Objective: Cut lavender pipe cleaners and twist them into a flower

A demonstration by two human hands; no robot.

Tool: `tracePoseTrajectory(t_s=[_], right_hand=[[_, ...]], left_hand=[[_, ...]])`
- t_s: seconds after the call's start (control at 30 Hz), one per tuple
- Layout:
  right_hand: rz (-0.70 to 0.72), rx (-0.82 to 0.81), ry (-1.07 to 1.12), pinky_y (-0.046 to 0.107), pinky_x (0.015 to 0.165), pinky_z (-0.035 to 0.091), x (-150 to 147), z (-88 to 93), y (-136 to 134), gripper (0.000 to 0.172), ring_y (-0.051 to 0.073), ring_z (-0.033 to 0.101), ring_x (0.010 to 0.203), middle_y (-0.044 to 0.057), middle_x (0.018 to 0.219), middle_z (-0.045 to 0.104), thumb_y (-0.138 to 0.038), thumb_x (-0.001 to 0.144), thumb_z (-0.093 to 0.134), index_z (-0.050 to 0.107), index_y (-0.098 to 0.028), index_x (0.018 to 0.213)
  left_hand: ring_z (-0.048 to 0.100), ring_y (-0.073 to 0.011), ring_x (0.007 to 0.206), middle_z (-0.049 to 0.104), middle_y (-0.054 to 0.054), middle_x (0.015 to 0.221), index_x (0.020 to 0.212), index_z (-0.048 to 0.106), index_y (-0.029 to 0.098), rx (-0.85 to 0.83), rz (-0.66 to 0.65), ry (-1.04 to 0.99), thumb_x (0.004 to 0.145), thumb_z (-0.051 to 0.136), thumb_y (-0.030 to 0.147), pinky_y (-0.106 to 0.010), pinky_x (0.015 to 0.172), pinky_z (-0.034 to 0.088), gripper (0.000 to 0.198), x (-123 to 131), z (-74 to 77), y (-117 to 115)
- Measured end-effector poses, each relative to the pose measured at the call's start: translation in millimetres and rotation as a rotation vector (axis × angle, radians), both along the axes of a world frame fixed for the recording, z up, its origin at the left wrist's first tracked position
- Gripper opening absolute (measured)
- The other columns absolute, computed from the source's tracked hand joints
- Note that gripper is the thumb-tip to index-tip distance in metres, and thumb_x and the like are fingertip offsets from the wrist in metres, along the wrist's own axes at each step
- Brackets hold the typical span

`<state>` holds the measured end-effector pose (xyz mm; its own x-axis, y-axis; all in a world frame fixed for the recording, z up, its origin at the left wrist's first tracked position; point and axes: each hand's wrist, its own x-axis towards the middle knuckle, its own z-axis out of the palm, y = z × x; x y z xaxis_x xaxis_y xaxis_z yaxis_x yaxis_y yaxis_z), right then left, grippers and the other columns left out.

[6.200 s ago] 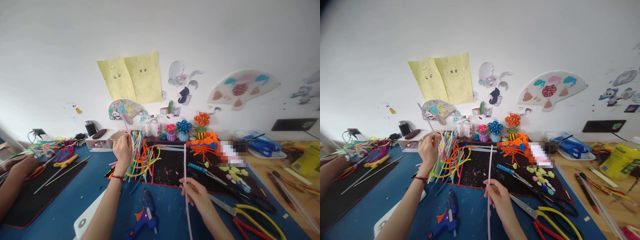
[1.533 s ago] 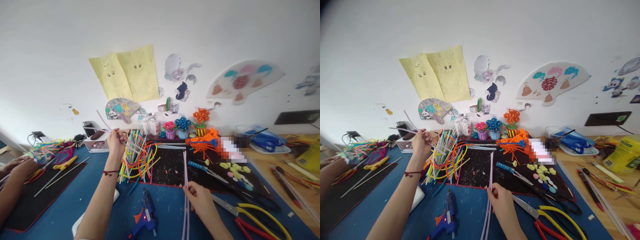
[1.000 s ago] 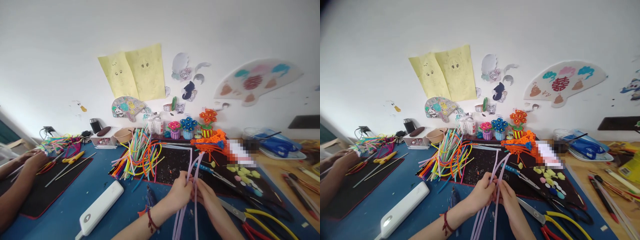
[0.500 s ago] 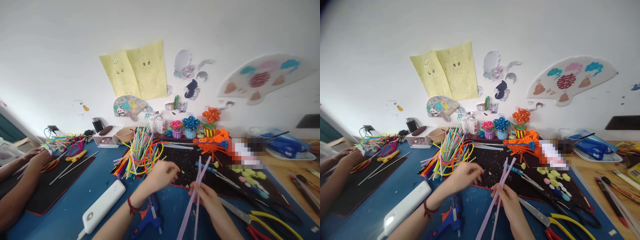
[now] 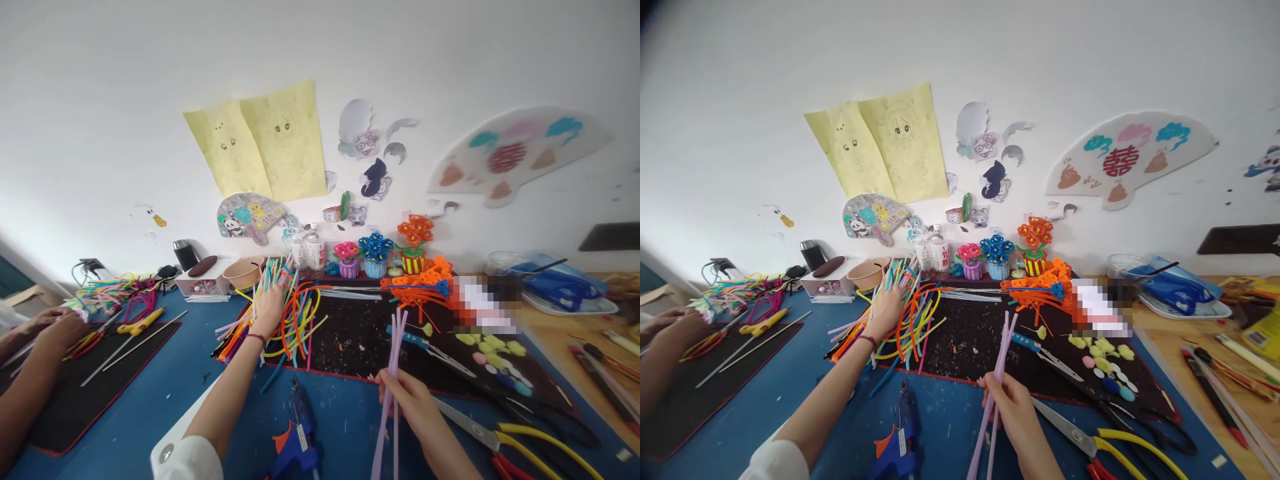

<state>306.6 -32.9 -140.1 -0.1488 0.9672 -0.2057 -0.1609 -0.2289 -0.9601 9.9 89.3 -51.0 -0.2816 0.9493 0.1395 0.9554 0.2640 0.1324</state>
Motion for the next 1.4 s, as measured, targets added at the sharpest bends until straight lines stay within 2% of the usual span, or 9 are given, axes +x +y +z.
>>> tracePoseTrajectory(t_s=[0.2, 0.47, 0.63, 0.73, 0.87, 1.03, 1.17, 1.3, 1.4], right_hand=[[0.030, 0.000, -0.012, 0.023, 0.040, 0.034, -1, 3.0, -1, 0.042, 0.012, 0.045, 0.043, -0.001, 0.054, 0.053, -0.057, 0.076, 0.056, 0.064, -0.016, 0.075], [0.019, -0.016, -0.015, 0.023, 0.037, 0.031, -4, 5.5, -1, 0.047, 0.011, 0.043, 0.040, -0.001, 0.051, 0.054, -0.061, 0.071, 0.058, 0.065, -0.015, 0.073], [0.037, -0.002, 0.017, 0.021, 0.039, 0.033, -3, 4.4, -3, 0.042, 0.010, 0.045, 0.041, 0.000, 0.053, 0.056, -0.055, 0.076, 0.058, 0.066, -0.014, 0.080], [0.040, -0.002, 0.021, 0.021, 0.039, 0.033, -2, 1.9, -2, 0.040, 0.010, 0.045, 0.041, 0.000, 0.053, 0.056, -0.054, 0.076, 0.058, 0.066, -0.014, 0.078], [0.056, -0.027, 0.003, 0.022, 0.037, 0.033, -2, -3.7, 3, 0.040, 0.012, 0.047, 0.040, 0.000, 0.051, 0.056, -0.055, 0.071, 0.062, 0.065, -0.015, 0.075], [0.078, -0.017, -0.028, 0.022, 0.037, 0.034, -3, -7.4, 7, 0.038, 0.012, 0.047, 0.040, 0.000, 0.051, 0.056, -0.052, 0.074, 0.059, 0.064, -0.015, 0.077], [0.101, -0.022, -0.046, 0.022, 0.037, 0.034, -4, -8.2, 7, 0.037, 0.012, 0.047, 0.040, -0.001, 0.051, 0.056, -0.051, 0.074, 0.058, 0.064, -0.014, 0.078], [0.090, -0.012, -0.054, 0.022, 0.038, 0.034, -4, -6.9, 6, 0.036, 0.012, 0.047, 0.042, -0.001, 0.051, 0.055, -0.049, 0.076, 0.055, 0.064, -0.014, 0.080], [0.105, -0.010, -0.059, 0.021, 0.039, 0.034, -3, -5.4, 5, 0.035, 0.012, 0.048, 0.043, -0.001, 0.052, 0.055, -0.048, 0.078, 0.055, 0.063, -0.014, 0.080]], left_hand=[[0.063, -0.0365, 0.097, 0.066, -0.027, 0.093, 0.103, 0.063, 0.005, -0.029, 0.046, 0.163, 0.087, 0.031, 0.012, -0.045, 0.084, 0.045, 0.036, 2, -1.8, 7], [0.064, -0.0354, 0.094, 0.067, -0.025, 0.094, 0.093, 0.067, 0.008, 0.003, 0.033, 0.293, 0.089, 0.032, 0.021, -0.044, 0.080, 0.048, 0.039, -1, 12.5, 4], [0.065, -0.0314, 0.093, 0.068, -0.021, 0.094, 0.099, 0.066, 0.010, 0.050, 0.028, 0.327, 0.087, 0.035, 0.020, -0.039, 0.079, 0.049, 0.034, 2, 19.5, 2], [0.063, -0.0305, 0.100, 0.067, -0.020, 0.101, 0.100, 0.065, 0.010, 0.075, 0.025, 0.328, 0.086, 0.037, 0.021, -0.036, 0.083, 0.048, 0.033, 2, 20.6, 2], [0.063, -0.0318, 0.102, 0.067, -0.022, 0.098, 0.093, 0.067, 0.009, 0.083, 0.033, 0.292, 0.088, 0.038, 0.029, -0.038, 0.085, 0.047, 0.036, -1, 21.5, 6], [0.065, -0.0355, 0.092, 0.068, -0.024, 0.093, 0.090, 0.067, 0.009, 0.101, 0.116, 0.183, 0.087, 0.040, 0.041, -0.042, 0.076, 0.049, 0.042, -5, 31.4, 9], [0.065, -0.0351, 0.092, 0.069, -0.021, 0.092, 0.092, 0.065, 0.012, 0.160, 0.171, 0.076, 0.085, 0.042, 0.036, -0.041, 0.074, 0.049, 0.034, -8, 40.8, 8], [0.064, -0.0345, 0.095, 0.069, -0.019, 0.095, 0.099, 0.061, 0.013, 0.241, 0.169, -0.018, 0.081, 0.045, 0.026, -0.041, 0.078, 0.047, 0.027, -13, 42.6, 5], [0.066, -0.0332, 0.090, 0.070, -0.015, 0.082, 0.090, 0.061, 0.015, 0.292, 0.132, -0.131, 0.078, 0.048, 0.023, -0.040, 0.079, 0.046, 0.020, -17, 42.3, 4]])
